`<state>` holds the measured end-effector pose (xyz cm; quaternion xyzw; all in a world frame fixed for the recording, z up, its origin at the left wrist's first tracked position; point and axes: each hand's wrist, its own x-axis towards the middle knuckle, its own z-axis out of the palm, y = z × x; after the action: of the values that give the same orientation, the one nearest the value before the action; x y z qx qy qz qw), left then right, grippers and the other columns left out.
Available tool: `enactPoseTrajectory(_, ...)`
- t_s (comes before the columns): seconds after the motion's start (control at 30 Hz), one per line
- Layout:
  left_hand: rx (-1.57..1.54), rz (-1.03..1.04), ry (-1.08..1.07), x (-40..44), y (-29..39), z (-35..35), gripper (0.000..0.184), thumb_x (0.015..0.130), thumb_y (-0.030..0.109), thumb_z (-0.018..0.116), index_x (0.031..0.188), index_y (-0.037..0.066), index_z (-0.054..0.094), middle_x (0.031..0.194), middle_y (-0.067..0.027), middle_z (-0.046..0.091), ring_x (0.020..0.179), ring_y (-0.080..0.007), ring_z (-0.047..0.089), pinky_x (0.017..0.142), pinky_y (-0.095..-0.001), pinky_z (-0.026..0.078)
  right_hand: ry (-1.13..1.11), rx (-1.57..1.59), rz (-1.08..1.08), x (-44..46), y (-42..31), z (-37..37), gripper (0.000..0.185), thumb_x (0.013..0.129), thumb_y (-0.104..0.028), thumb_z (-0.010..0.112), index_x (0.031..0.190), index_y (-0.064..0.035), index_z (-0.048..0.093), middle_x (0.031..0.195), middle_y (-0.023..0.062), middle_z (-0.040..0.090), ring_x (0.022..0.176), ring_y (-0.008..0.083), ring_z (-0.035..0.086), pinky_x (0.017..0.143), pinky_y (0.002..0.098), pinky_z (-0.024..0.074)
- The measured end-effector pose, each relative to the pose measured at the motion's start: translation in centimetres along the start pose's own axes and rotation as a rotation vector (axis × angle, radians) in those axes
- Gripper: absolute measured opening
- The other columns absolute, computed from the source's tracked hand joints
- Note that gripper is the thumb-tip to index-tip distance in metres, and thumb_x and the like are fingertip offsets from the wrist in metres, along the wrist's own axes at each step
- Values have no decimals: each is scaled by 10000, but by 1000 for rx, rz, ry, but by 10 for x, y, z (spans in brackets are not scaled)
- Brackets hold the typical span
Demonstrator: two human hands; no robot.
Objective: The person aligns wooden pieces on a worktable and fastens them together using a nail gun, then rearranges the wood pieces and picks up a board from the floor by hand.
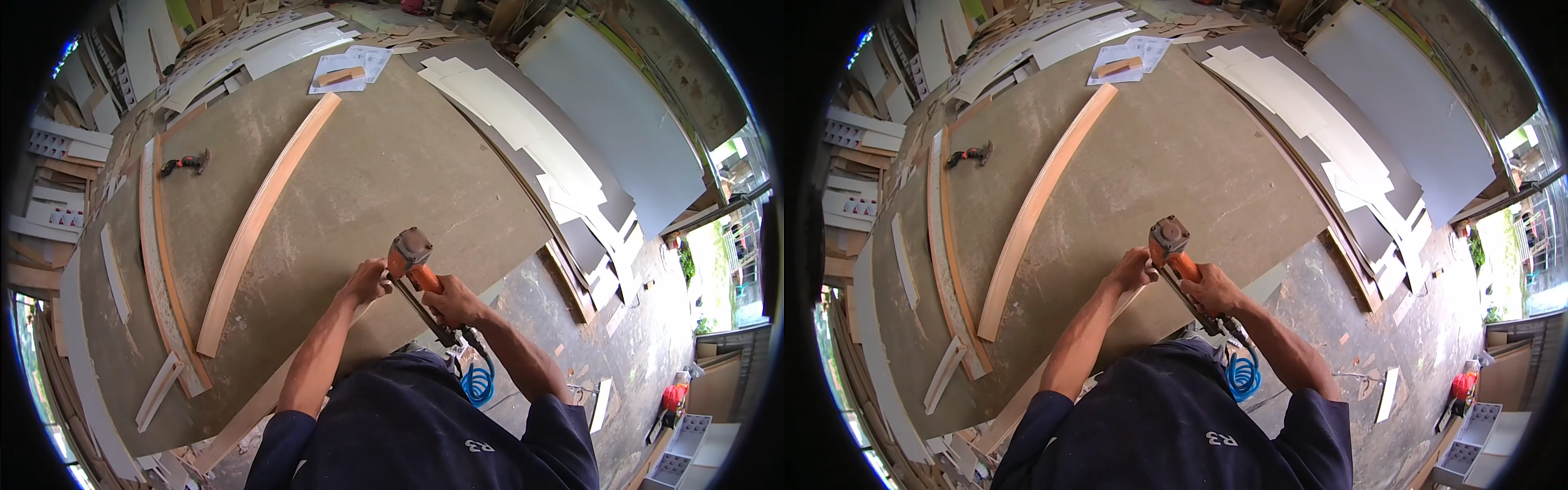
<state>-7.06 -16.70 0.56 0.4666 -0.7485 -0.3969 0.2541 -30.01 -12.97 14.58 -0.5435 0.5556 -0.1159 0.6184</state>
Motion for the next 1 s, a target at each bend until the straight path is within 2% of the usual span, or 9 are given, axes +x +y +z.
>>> enactPoseTrajectory(0.5, 3, 37, 15, -1, 1, -1, 342, 677, -24, 683, 1012, 32, 647, 1007, -184, 679, 938, -416, 651, 753, -446, 528, 10, -53, 5, -3, -4, 0, 232, 865, -193, 580, 880, 38, 594, 639, 39, 578, 506, 118, 568, 428, 299, 455)
enactPoseTrajectory(0.57, 13, -11, -12, -1, -1, 1, 398, 664, -6, 706, 1052, 55, 642, 1007, -188, 675, 969, -414, 648, 785, -456, 522, 10, -44, 8, -1, -1, -1, 232, 865, -193, 579, 890, 36, 598, 639, 39, 577, 505, 118, 567, 422, 297, 454)
enactPoseTrajectory(0.8, -36, -46, -45, 0, 1, 0, 397, 663, -9, 686, 1052, 53, 640, 1007, -188, 673, 966, -423, 635, 778, -457, 519, 1, -73, -14, -3, -8, -1, 232, 872, -185, 562, 960, 24, 608, 639, 32, 578, 512, 111, 568, 447, 300, 462)
enactPoseTrajectory(0.87, -77, -13, -20, 1, -3, 4, 347, 672, -40, 646, 1007, 53, 650, 974, -149, 615, 866, -380, 611, 728, -430, 520, -1, -89, -11, -3, -8, -1, 233, 874, -184, 559, 969, 23, 610, 638, 31, 578, 514, 110, 570, 452, 300, 463)
enactPoseTrajectory(1.0, -28, 32, 2, 2, -8, 7, 341, 665, -68, 636, 983, 54, 644, 975, -127, 576, 891, -345, 581, 722, -407, 519, 3, -107, -2, -5, -11, -1, 239, 874, -188, 559, 970, 25, 609, 628, 31, 575, 508, 114, 571, 443, 303, 460)
